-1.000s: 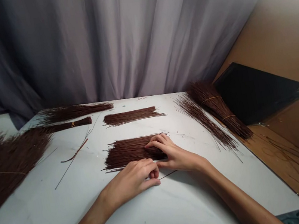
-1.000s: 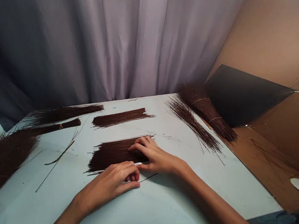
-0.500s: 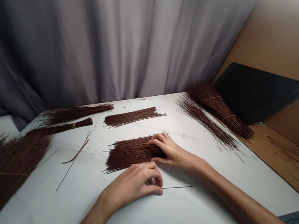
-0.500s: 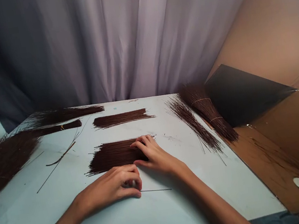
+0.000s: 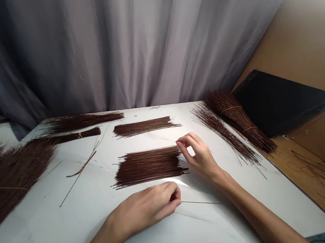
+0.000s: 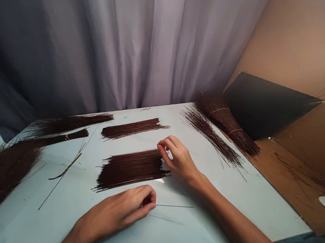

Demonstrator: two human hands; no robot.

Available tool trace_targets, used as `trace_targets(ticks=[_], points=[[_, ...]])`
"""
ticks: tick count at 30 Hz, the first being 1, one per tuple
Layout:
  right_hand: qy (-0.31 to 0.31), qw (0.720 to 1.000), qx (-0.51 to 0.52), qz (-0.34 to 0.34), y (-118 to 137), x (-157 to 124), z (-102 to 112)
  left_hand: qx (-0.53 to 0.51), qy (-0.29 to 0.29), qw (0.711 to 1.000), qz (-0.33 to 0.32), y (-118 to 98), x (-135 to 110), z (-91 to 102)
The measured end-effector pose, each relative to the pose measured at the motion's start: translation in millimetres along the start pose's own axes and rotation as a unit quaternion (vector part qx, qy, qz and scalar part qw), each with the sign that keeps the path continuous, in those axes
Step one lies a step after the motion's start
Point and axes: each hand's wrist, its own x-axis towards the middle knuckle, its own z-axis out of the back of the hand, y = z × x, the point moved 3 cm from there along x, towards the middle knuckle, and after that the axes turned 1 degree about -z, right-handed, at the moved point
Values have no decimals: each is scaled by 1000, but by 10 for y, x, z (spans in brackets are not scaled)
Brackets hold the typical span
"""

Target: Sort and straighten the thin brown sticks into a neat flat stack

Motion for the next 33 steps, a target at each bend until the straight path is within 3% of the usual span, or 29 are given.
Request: trace_targets(ticks=[3, 6, 8, 10, 14, 20, 23, 27, 33], points=[[-7, 1000, 13, -26, -5, -1, -27, -87, -44, 995, 20, 93, -31, 127], [-40, 991, 67, -106, -139, 42, 14, -108, -95, 990, 11, 212, -11, 205], [-26, 977, 120, -171, -324, 104, 53, -105, -128, 986, -8, 274, 10, 248], [40, 963, 171, -205, -514, 196, 54, -88, -147, 984, -40, 309, 23, 280], [65, 975, 139, -160, -696, 484, -75, 17, -203, 978, -43, 384, 29, 310], [160, 985, 49, -43, -619, 1117, -772, 204, -252, 945, -49, 543, 76, 264], [207, 978, -2, -13, -695, 1358, -1024, 236, -256, 936, -53, 593, 91, 272], [239, 969, -67, 9, -767, 1418, -1171, 196, -277, 938, -66, 598, 85, 296], [220, 961, -157, 59, -651, 1275, -1228, 161, -310, 936, -41, 601, 75, 308]])
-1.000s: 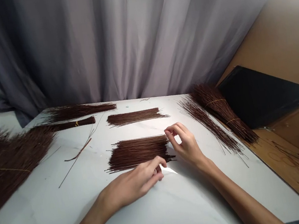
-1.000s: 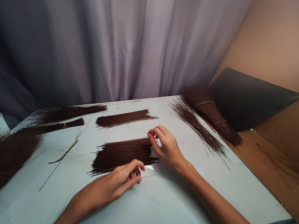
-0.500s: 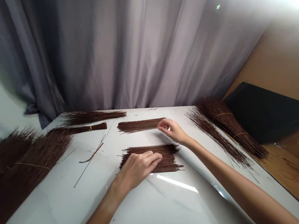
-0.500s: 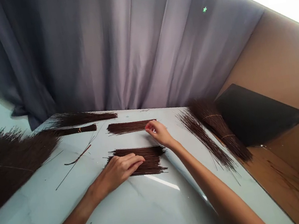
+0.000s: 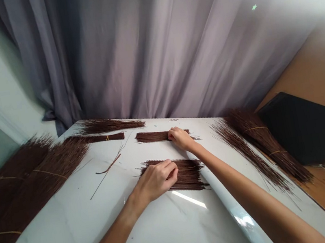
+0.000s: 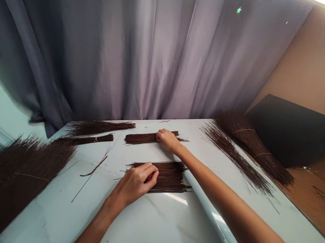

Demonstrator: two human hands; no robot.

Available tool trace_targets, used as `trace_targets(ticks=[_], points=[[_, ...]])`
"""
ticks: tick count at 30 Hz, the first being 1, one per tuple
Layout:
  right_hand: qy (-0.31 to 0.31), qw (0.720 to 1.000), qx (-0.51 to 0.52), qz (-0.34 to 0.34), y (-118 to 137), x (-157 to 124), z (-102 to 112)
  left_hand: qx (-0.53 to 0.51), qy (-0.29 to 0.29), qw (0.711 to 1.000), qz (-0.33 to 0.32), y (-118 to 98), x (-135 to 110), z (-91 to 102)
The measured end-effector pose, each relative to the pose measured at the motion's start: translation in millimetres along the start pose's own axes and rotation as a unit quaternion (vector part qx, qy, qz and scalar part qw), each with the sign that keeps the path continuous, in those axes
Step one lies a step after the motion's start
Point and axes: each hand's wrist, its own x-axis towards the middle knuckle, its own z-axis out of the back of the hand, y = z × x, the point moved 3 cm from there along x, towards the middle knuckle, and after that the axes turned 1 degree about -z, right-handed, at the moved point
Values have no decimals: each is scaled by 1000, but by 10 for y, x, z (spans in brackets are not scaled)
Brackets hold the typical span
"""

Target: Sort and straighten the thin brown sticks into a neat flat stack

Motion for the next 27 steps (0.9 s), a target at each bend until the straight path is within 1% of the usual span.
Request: trace_targets(ticks=[4, 7, 9, 12, 14, 16, 17, 18, 19, 20, 21, 23, 25, 27], points=[[-22, 999, -37, 24, 55, -39, -8, -5, -3, 1000, 16, 65, 4, 1], [-53, 997, -44, 33, 68, -36, 59, -25, -18, 999, 32, 119, 1, 11], [-79, 995, -41, 34, 75, -35, 166, -46, -30, 997, 52, 134, -1, 36], [-124, 991, -25, 33, 110, -111, 417, -88, -44, 991, 92, 133, 2, 91], [-162, 987, -12, 23, 180, -270, 601, -137, -50, 981, 129, 147, 8, 109], [-214, 977, 9, -3, 313, -526, 740, -213, -58, 959, 175, 189, 14, 92], [-248, 968, 26, -25, 403, -682, 779, -259, -62, 943, 198, 216, 18, 70], [-301, 948, 84, -57, 493, -852, 801, -305, -66, 925, 216, 242, 21, 42], [-322, 934, 131, -80, 599, -1007, 783, -347, -67, 907, 231, 265, 26, 11], [-317, 930, 162, -95, 716, -1138, 735, -381, -65, 890, 240, 281, 32, -20], [-297, 934, 172, -99, 837, -1241, 674, -410, -62, 877, 243, 290, 39, -47], [-274, 943, 158, -102, 1041, -1375, 564, -453, -58, 856, 242, 293, 53, -85], [-258, 954, 122, -92, 1172, -1416, 491, -477, -59, 843, 242, 289, 61, -103], [-250, 959, 99, -86, 1226, -1407, 457, -483, -66, 838, 246, 282, 62, -106]])
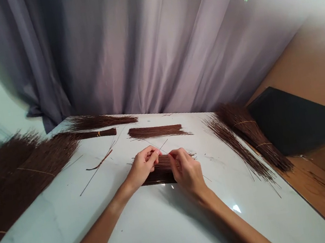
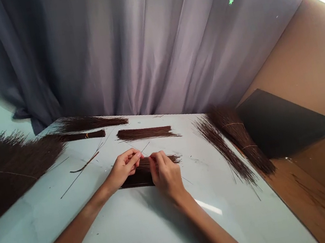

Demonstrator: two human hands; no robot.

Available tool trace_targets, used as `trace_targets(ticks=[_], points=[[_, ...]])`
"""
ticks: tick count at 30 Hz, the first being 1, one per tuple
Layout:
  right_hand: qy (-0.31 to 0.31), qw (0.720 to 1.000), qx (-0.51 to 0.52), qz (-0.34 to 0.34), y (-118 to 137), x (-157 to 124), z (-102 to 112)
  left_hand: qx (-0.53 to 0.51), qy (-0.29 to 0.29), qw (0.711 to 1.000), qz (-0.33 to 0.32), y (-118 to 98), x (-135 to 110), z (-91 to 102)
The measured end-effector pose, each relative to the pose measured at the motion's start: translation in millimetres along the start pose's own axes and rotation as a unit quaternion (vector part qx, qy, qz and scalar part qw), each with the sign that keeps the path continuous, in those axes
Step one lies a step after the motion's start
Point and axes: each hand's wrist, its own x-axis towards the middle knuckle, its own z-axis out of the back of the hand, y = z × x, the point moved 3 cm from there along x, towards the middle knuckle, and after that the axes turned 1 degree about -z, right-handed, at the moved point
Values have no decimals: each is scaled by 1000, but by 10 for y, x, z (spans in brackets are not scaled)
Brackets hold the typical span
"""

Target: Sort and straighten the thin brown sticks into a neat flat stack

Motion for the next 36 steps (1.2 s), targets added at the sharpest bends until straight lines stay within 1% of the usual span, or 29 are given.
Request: trace_targets(ticks=[3, 6, 10, 14, 17, 20, 23, 26, 32, 36], points=[[8, 1000, 6, -10, 0, 7, -34, -2, 0, 1000, 2, -9, -14, -14], [14, 999, 13, -28, -9, -6, -58, -10, 13, 1000, 13, -1, -33, -46], [15, 999, 8, -47, -24, -22, -74, 13, 16, 1000, 18, 25, -50, -90], [12, 999, 14, -47, -38, -12, -70, 36, 22, 999, 4, 36, -53, -121], [11, 999, 13, -40, -27, -3, -71, 43, 8, 999, 1, 43, -45, -125], [12, 999, 17, -32, -12, -3, -82, 18, -1, 1000, 10, 59, -37, -132], [22, 999, 42, -14, -1, -14, -96, -15, 1, 1000, 21, 79, -39, -147], [24, 998, 55, 1, -3, -25, -99, -41, -4, 999, 20, 90, -43, -156], [40, 998, 49, -4, -17, -36, -79, -59, -37, 998, 11, 44, -52, -141], [46, 997, 59, -12, -3, -45, -42, -64, -43, 997, 12, -11, -58, -139]])
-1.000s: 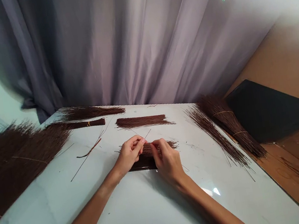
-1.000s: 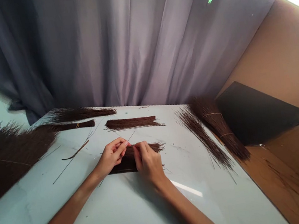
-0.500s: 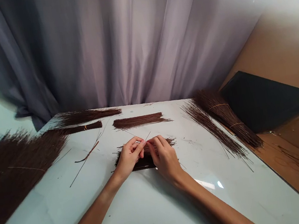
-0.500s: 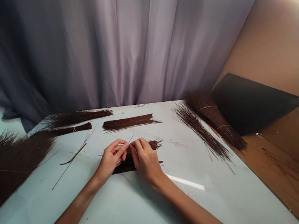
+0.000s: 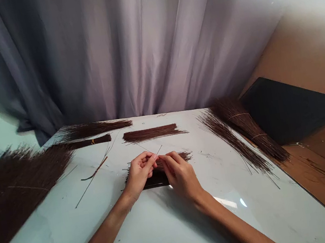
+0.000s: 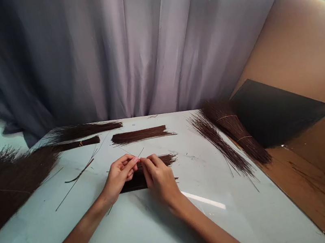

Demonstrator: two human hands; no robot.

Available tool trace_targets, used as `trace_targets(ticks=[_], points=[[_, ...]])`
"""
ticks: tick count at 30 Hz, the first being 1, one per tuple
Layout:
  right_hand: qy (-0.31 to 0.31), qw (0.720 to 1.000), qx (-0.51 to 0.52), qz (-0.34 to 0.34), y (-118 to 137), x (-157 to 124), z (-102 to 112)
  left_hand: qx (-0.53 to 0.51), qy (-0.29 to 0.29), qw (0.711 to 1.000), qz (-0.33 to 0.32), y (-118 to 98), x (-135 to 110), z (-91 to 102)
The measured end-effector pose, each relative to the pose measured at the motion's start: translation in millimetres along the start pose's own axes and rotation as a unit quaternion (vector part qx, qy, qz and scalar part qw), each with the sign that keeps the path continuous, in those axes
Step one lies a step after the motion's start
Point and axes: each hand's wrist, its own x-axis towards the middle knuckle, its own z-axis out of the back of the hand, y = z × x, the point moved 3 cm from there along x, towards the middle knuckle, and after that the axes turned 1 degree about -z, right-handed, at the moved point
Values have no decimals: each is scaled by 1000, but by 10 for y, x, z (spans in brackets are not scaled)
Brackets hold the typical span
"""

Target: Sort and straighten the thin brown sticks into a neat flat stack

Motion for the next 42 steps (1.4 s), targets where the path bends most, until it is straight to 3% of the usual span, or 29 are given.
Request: trace_targets(ticks=[15, 22, 37, 39, 42], points=[[-3, 990, 133, -43, 0, -6, 15, 0, 4, 1000, -21, -2, 11, 26], [51, 965, 205, -157, -66, 45, 69, -7, 6, 1000, -5, -49, -14, -5], [99, 937, 269, -198, -145, 93, 98, -2, 9, 1000, -4, -96, -30, 1], [130, 927, 292, -195, -192, 138, 136, 12, 31, 999, 2, -119, -51, -5], [203, 909, 331, -152, -261, 253, 265, 62, 135, 988, 29, -142, -112, -54]])
